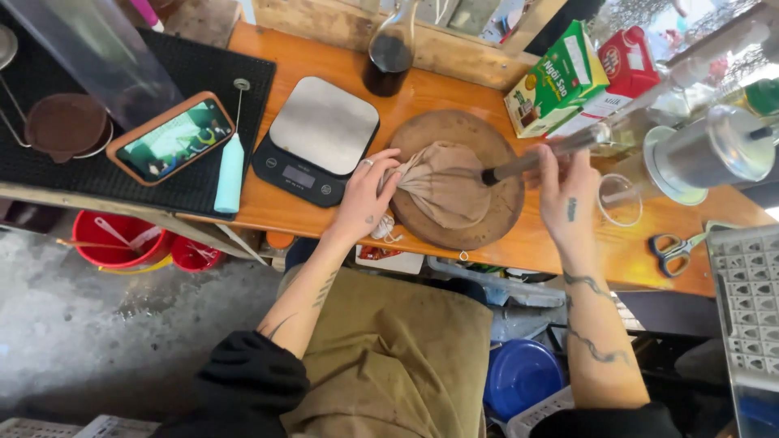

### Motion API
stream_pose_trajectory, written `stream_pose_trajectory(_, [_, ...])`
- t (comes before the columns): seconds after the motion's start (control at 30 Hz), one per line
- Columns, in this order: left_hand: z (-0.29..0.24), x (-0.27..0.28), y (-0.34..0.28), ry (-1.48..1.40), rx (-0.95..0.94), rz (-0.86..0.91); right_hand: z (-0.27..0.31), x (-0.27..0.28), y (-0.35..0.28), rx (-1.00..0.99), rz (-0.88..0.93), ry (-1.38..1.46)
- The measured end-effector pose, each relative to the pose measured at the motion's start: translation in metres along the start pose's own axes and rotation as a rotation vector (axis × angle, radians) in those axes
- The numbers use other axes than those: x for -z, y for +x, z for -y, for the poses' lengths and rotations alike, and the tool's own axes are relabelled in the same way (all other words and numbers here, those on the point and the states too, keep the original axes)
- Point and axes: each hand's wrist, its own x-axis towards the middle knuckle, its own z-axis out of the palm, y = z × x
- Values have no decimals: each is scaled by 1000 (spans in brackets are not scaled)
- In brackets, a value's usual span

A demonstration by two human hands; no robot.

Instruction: The person repeatedly presses a cloth-wrapped bundle on a wooden board using a metal tamper. They hold the bundle with one hand and strike it with the tamper in the other, occasionally adjusting the bundle's position.

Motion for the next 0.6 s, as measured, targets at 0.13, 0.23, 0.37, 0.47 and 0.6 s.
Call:
stream_pose_trajectory(0.13, [-7, 10, 15, -24, 52, 92, 55, 14, 9, -126, 60, 33])
stream_pose_trajectory(0.23, [-5, 6, 5, -42, 79, 106, 47, 4, -13, -136, 52, -36])
stream_pose_trajectory(0.37, [-1, 1, 4, -8, -6, 20, 48, 12, -17, -94, 67, 119])
stream_pose_trajectory(0.47, [-3, 3, 5, -6, -4, 24, 59, 31, -28, -43, -93, 168])
stream_pose_trajectory(0.6, [4, 0, 4, -18, -50, -10, 60, 9, -40, -58, 17, 214])
